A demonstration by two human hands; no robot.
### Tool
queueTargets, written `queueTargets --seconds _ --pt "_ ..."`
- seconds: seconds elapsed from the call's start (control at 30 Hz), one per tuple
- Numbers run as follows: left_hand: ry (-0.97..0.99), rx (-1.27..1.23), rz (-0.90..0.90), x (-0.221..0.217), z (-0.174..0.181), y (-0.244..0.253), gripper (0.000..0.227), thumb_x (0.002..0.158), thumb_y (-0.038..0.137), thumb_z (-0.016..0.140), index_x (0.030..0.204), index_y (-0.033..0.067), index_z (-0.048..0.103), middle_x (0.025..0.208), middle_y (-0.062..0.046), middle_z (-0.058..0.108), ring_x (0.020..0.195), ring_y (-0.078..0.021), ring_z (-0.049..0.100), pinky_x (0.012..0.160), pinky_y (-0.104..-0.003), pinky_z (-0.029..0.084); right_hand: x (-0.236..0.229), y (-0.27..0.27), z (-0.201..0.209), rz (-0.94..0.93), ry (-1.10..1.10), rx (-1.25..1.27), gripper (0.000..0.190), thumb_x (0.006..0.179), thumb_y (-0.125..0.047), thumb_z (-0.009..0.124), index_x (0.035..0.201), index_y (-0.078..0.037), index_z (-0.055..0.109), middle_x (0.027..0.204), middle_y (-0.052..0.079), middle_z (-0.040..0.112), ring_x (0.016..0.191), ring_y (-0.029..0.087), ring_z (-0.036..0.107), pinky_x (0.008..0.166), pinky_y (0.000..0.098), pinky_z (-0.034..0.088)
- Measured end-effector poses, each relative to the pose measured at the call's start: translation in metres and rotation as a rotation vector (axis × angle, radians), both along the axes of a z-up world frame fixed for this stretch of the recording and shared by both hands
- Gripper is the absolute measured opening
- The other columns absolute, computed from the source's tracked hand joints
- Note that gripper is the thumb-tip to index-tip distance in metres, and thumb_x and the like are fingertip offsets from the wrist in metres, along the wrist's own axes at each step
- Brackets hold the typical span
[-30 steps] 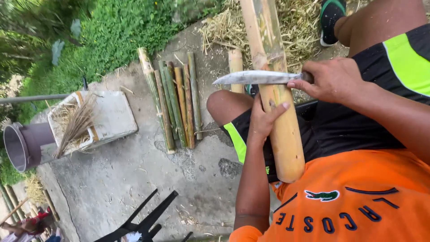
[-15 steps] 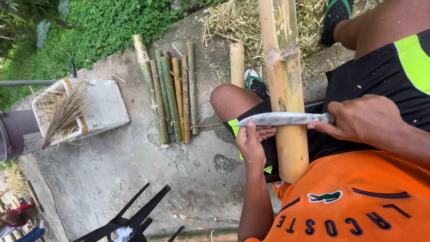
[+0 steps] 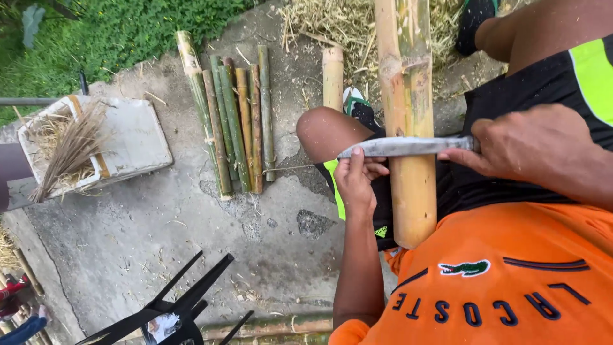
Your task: The recorder is using a large knife to scrape the outer surface of a bamboo pole while seated.
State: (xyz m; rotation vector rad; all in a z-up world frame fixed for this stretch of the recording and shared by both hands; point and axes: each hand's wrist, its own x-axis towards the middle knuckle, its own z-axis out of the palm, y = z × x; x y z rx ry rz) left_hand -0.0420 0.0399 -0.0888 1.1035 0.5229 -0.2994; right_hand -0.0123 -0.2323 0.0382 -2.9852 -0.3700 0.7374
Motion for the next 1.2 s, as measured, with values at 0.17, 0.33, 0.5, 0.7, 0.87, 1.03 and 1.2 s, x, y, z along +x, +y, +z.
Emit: queueTargets --seconds 0.17,0.33,0.5,0.7,0.87,1.03,1.2 --pt "-0.039 -0.021 0.051 -0.001 0.005 -0.01 0.033 0.11 0.028 0.054 0.102 -0.003 0.064 0.086 -0.015 0.073 0.062 -0.0169 0.069 0.056 -0.028 0.056 -0.007 -0.002 -0.005 -0.003 -0.14 0.027 0.072 0.092 -0.076 0.048 0.064 -0.012 0.067 0.049 0.013 0.06 0.041 0.029 0.059 0.04 0.0411 0.045" --pt "-0.059 -0.001 0.007 0.025 0.012 -0.024 0.034 0.109 0.03 0.052 0.104 -0.0012 0.065 0.084 -0.014 0.072 0.061 -0.0163 0.068 0.055 -0.028 0.056 0.009 -0.013 -0.003 0.061 -0.12 -0.111 0.074 0.089 -0.082 0.045 0.064 -0.017 0.067 0.046 0.009 0.059 0.037 0.024 0.059 0.04 0.0381 0.045" --pt "-0.114 0.017 0.018 0.008 0.01 -0.015 0.034 0.113 0.028 0.051 0.104 -0.0032 0.062 0.087 -0.015 0.072 0.064 -0.0169 0.069 0.058 -0.028 0.057 -0.001 -0.01 -0.015 0.014 -0.138 -0.07 0.072 0.094 -0.079 0.045 0.07 -0.016 0.068 0.049 0.01 0.06 0.038 0.026 0.059 0.039 0.0392 0.045" --pt "-0.058 0.014 -0.016 0.044 -0.004 -0.02 0.034 0.109 0.029 0.051 0.107 -0.0019 0.063 0.085 -0.014 0.072 0.061 -0.0168 0.068 0.053 -0.029 0.057 0.023 -0.013 -0.019 0.039 -0.067 -0.134 0.071 0.09 -0.08 0.045 0.068 -0.017 0.069 0.049 0.006 0.063 0.038 0.022 0.063 0.04 0.038 0.047" --pt "-0.161 0.083 -0.076 0.082 -0.007 -0.004 0.04 0.112 0.031 0.051 0.107 -0.006 0.064 0.088 -0.016 0.072 0.066 -0.0185 0.07 0.056 -0.029 0.057 0.034 -0.011 -0.04 0.021 -0.354 -0.049 0.068 0.103 -0.076 0.046 0.077 -0.017 0.069 0.045 0.008 0.059 0.04 0.023 0.057 0.04 0.0363 0.043" --pt "-0.107 0.193 -0.107 0.018 0.009 -0.004 0.041 0.11 0.031 0.05 0.111 -0.0069 0.066 0.088 -0.017 0.074 0.063 -0.0177 0.07 0.054 -0.029 0.057 -0.002 -0.004 -0.026 0.015 -0.089 -0.059 0.071 0.09 -0.081 0.045 0.067 -0.018 0.069 0.047 0.006 0.059 0.039 0.022 0.06 0.042 0.0382 0.047" --pt "-0.232 0.176 -0.031 0.094 0.011 -0.027 0.034 0.109 0.028 0.049 0.11 -0.0043 0.062 0.087 -0.015 0.073 0.063 -0.0189 0.07 0.055 -0.03 0.058 0.048 -0.02 -0.065 -0.066 -0.185 -0.033 0.068 0.094 -0.08 0.048 0.072 -0.018 0.069 0.047 0.008 0.058 0.04 0.025 0.06 0.041 0.0394 0.048"
